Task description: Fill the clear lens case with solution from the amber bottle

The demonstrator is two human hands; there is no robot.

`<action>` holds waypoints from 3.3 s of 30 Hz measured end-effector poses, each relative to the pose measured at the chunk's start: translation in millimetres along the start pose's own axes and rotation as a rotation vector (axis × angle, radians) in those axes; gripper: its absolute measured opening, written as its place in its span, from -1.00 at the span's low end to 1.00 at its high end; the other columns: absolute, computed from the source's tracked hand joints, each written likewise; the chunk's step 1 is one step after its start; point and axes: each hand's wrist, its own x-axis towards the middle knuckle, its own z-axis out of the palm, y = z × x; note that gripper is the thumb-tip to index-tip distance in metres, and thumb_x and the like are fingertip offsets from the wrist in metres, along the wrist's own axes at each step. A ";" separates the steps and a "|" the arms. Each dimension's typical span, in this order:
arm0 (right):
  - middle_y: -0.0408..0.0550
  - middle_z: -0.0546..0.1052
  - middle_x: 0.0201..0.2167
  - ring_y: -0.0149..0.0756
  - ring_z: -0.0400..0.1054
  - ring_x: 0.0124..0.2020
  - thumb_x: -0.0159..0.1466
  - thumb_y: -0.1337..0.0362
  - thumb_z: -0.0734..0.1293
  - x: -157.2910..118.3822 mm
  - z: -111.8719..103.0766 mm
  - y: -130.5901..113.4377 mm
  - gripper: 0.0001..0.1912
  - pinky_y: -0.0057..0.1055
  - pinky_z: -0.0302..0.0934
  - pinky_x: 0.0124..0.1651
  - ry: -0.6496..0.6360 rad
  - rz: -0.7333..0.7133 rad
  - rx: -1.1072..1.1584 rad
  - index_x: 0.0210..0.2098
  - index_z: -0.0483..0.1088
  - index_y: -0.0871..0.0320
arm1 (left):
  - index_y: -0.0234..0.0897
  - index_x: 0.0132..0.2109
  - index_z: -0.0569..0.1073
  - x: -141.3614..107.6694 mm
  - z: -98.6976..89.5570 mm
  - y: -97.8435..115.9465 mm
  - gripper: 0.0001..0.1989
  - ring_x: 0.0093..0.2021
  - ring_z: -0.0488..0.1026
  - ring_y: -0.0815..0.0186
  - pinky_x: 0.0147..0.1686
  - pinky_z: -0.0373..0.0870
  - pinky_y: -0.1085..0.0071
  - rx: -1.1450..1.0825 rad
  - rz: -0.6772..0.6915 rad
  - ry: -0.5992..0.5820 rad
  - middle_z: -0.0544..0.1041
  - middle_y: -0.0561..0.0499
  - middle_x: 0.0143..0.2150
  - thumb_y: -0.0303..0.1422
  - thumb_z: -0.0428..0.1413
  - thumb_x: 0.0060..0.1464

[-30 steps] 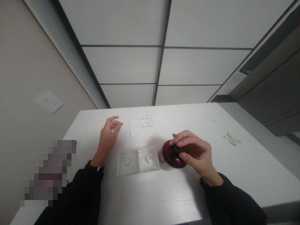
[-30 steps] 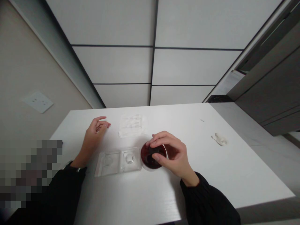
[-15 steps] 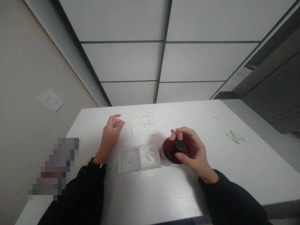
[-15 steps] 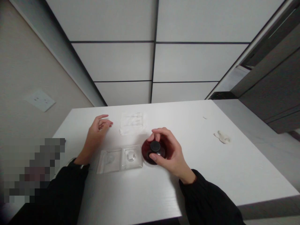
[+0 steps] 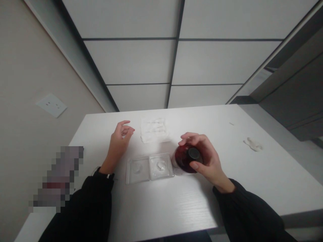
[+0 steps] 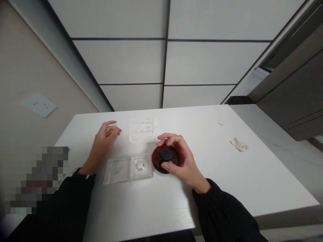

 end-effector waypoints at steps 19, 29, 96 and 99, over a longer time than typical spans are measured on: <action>0.03 0.63 0.24 0.03 0.47 0.34 0.15 -0.51 0.42 5.3 -8.3 12.7 -0.19 0.01 0.33 0.42 0.065 0.100 0.156 0.14 0.57 -0.12 | -0.22 0.12 0.50 2.4 -10.2 22.5 -0.64 0.07 0.61 0.08 0.20 0.49 0.06 0.181 0.168 0.004 0.64 -0.18 0.09 -0.12 0.07 0.34; 0.01 0.58 0.28 -0.07 0.44 0.35 0.40 -0.40 0.17 18.8 -23.1 56.9 -0.37 -0.01 0.32 0.40 0.328 0.334 0.288 0.04 0.52 -0.09 | -0.26 0.16 0.56 90.5 69.5 68.8 -0.65 0.14 0.58 0.08 0.22 0.54 -0.04 0.581 0.315 -0.578 0.60 -0.15 0.19 -0.20 0.29 0.34; -0.08 0.58 -0.35 -0.23 0.41 -0.36 0.37 -0.16 0.39 60.9 -54.2 96.7 -0.59 -0.19 0.34 -0.21 0.426 0.018 -0.250 -0.38 0.54 0.02 | -0.09 0.12 0.65 -67.1 -59.5 65.4 -0.66 0.33 0.47 0.05 0.38 0.36 0.03 -0.195 0.089 -0.827 0.54 -0.13 0.29 -0.21 0.38 0.23; -0.09 0.58 -0.35 -0.24 0.40 -0.35 0.37 -0.15 0.39 60.6 -54.4 96.6 -0.60 -0.19 0.35 -0.19 0.416 0.035 -0.255 -0.37 0.54 0.02 | -0.11 0.04 0.67 -67.4 -59.1 67.2 -0.74 0.33 0.48 0.06 0.38 0.36 0.04 -0.190 0.064 -0.808 0.55 -0.14 0.28 -0.23 0.38 0.23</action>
